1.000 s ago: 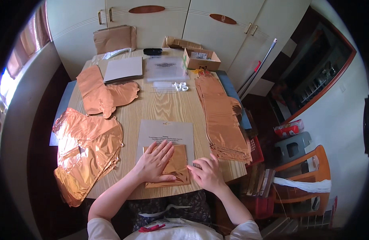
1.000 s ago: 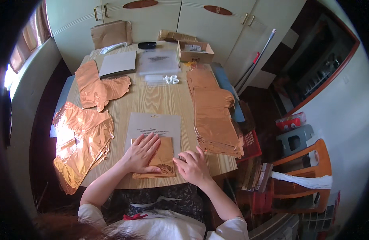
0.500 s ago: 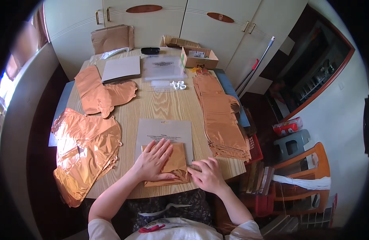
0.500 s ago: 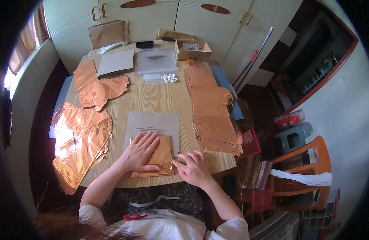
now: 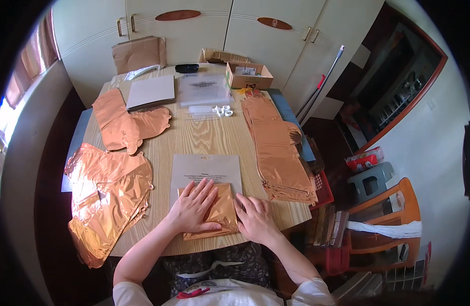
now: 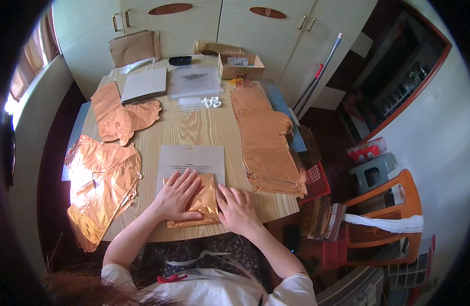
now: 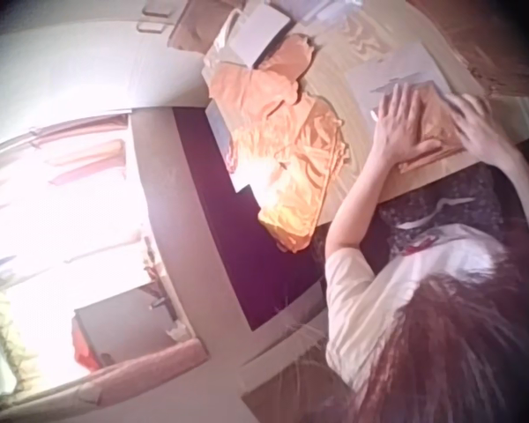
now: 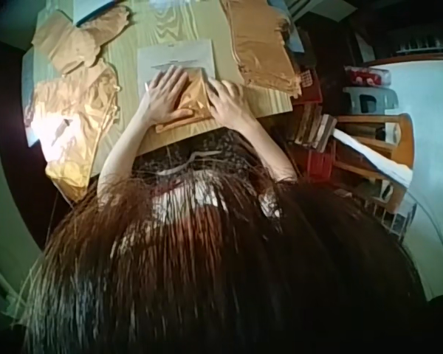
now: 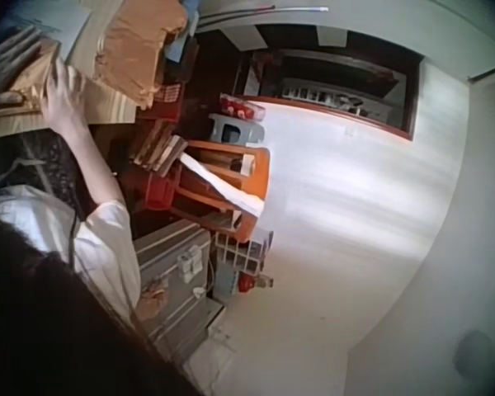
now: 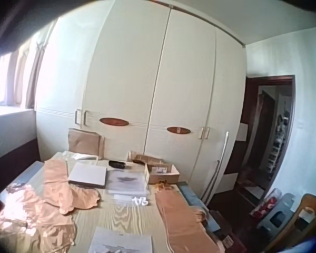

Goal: Folding a foil balloon and inserting it into a plastic bag with a decorative card insert.

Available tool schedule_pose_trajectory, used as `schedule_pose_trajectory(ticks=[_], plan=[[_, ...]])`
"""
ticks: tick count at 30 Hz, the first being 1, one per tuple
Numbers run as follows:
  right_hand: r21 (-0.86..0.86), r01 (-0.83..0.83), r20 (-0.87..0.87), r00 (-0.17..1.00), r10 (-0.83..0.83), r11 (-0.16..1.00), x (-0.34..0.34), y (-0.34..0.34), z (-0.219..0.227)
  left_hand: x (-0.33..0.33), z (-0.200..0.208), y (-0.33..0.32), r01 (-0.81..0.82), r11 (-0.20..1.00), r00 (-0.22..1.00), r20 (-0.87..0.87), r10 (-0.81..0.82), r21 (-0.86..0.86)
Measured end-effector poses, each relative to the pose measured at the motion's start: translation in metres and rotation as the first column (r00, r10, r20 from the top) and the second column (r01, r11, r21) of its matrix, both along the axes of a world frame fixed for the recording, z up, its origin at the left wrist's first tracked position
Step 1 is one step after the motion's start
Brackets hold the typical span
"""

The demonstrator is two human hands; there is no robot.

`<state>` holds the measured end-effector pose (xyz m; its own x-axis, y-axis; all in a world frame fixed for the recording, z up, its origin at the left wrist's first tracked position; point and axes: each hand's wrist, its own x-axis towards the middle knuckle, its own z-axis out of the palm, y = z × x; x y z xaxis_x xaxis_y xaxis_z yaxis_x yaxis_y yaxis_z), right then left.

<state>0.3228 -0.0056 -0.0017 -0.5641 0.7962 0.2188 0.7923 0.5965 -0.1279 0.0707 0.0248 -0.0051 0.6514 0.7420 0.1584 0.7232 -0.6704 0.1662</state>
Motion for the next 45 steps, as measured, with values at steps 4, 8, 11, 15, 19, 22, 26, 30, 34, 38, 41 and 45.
schedule_pose_trajectory(ticks=[4,8,11,15,19,22,26,30,34,38,41,45], plan=[[-0.062,-0.023,0.002,1.0,0.024,0.998,0.0,0.003,-0.002,0.0,0.001,0.0,0.001,1.0,1.0,-0.008,-0.001,0.003],[-0.103,-0.028,-0.029,0.999,0.025,0.994,0.002,0.004,-0.004,0.0,0.001,0.0,-0.004,1.0,1.0,-0.006,0.004,0.015],[-0.114,-0.015,-0.005,1.0,0.015,0.993,0.004,0.004,-0.005,0.003,0.002,0.0,-0.006,0.999,0.998,-0.057,0.009,0.051],[-0.136,-0.004,-0.008,1.0,0.003,0.991,0.004,0.005,-0.004,0.003,0.001,-0.001,-0.01,0.999,0.999,-0.046,0.012,0.047],[-0.124,-0.017,-0.049,0.999,0.011,0.992,0.006,0.008,-0.004,0.004,0.003,-0.001,-0.021,0.999,0.999,-0.048,0.022,0.037],[-0.112,-0.025,-0.066,0.998,0.017,0.993,0.008,0.008,-0.006,0.005,0.004,-0.001,-0.025,0.999,0.999,-0.045,0.026,0.025],[-0.135,-0.046,-0.074,0.997,0.036,0.99,0.011,0.009,-0.007,0.006,0.005,-0.001,-0.028,0.999,0.998,-0.047,0.029,0.018],[-0.137,-0.054,-0.065,0.997,0.046,0.989,0.012,0.011,-0.005,0.006,0.003,-0.001,-0.025,0.999,0.999,-0.026,0.025,0.027],[-0.135,-0.086,-0.046,0.996,0.081,0.987,0.016,0.011,-0.001,0.006,0.002,-0.001,-0.016,0.999,1.0,-0.016,0.016,0.034],[-0.144,-0.103,-0.07,0.993,0.094,0.984,0.017,0.011,-0.001,0.005,0.003,-0.002,-0.031,0.999,0.999,-0.041,0.032,0.026],[-0.154,-0.109,-0.075,0.992,0.098,0.982,0.017,0.011,0.0,0.007,0.003,-0.002,-0.034,0.999,0.999,-0.04,0.035,0.025],[-0.181,-0.144,-0.081,0.988,0.131,0.973,0.021,0.011,0.001,0.007,0.004,-0.002,-0.032,0.999,0.998,-0.045,0.032,0.013]])
